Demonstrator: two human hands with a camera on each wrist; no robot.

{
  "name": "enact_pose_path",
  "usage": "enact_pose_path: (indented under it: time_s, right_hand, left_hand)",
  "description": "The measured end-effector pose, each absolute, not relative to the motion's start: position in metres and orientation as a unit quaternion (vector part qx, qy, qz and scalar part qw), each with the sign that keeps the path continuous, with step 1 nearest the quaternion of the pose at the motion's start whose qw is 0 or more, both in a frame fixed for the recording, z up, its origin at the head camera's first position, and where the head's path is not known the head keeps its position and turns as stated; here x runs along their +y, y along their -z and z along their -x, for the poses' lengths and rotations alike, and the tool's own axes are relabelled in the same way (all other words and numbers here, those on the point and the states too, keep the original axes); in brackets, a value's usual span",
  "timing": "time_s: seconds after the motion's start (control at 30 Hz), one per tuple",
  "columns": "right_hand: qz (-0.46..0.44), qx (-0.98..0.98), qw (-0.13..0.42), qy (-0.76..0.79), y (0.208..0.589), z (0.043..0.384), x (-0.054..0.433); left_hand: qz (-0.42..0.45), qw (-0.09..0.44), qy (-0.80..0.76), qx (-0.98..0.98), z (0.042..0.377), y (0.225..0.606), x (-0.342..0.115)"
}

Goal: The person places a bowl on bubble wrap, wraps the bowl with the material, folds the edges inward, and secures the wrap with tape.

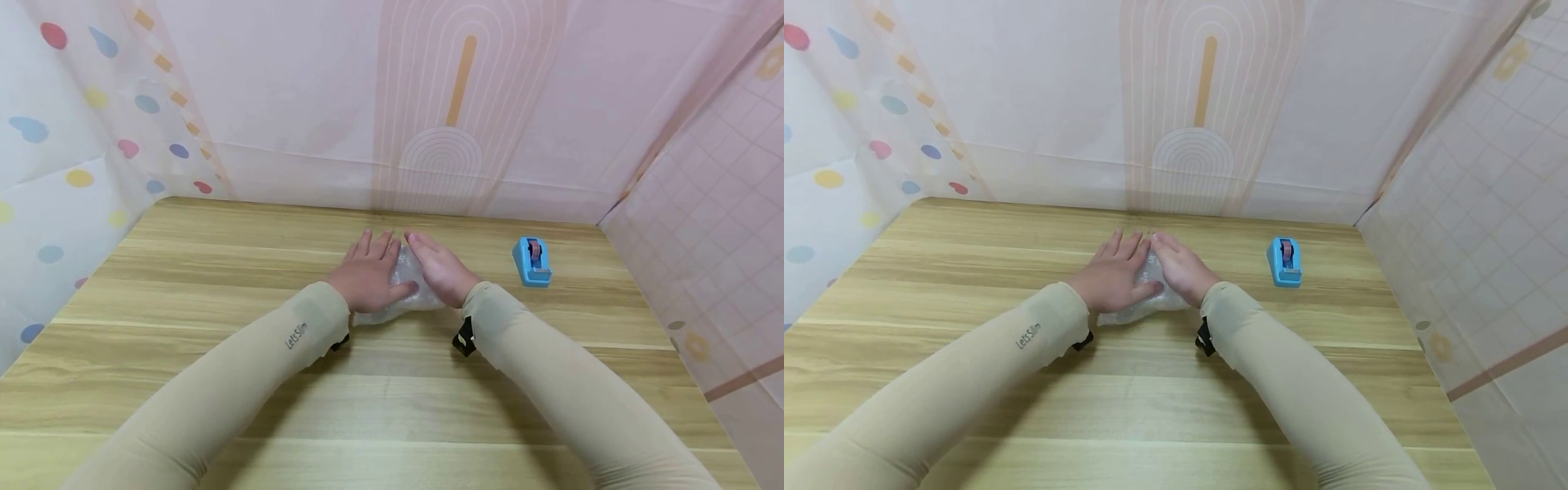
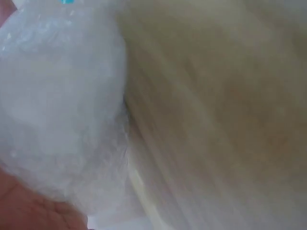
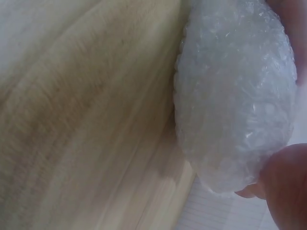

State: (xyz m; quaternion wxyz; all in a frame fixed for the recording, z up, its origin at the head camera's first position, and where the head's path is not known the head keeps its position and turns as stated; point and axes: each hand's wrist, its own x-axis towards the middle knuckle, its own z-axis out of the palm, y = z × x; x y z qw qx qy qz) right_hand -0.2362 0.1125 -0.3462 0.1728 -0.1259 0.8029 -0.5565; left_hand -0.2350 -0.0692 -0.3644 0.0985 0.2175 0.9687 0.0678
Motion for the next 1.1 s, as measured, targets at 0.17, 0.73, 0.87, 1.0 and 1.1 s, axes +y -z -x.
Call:
enact_pose_path:
  time_s: [0.17,0.73,0.87,1.0,1.1]
  right_hand:
    - [0.121,0.794,0.173,0.57,0.345,0.234,0.112]
    - [0.219,0.91,0.161,0.312,0.348,0.237,0.134]
    - [0.24,0.916,0.168,0.274,0.352,0.236,0.137]
    - [0.25,0.918,0.162,0.26,0.355,0.234,0.137]
    - [0.249,0.921,0.156,0.255,0.357,0.234,0.135]
  left_hand:
    - [-0.221,0.101,-0.065,0.968,0.234,0.361,-0.068]
    - [-0.227,0.087,-0.046,0.969,0.231,0.36,-0.065]
    - [-0.228,0.088,-0.04,0.969,0.233,0.361,-0.064]
    - [-0.229,0.09,-0.04,0.968,0.234,0.361,-0.064]
    - [-0.231,0.091,-0.039,0.968,0.234,0.36,-0.064]
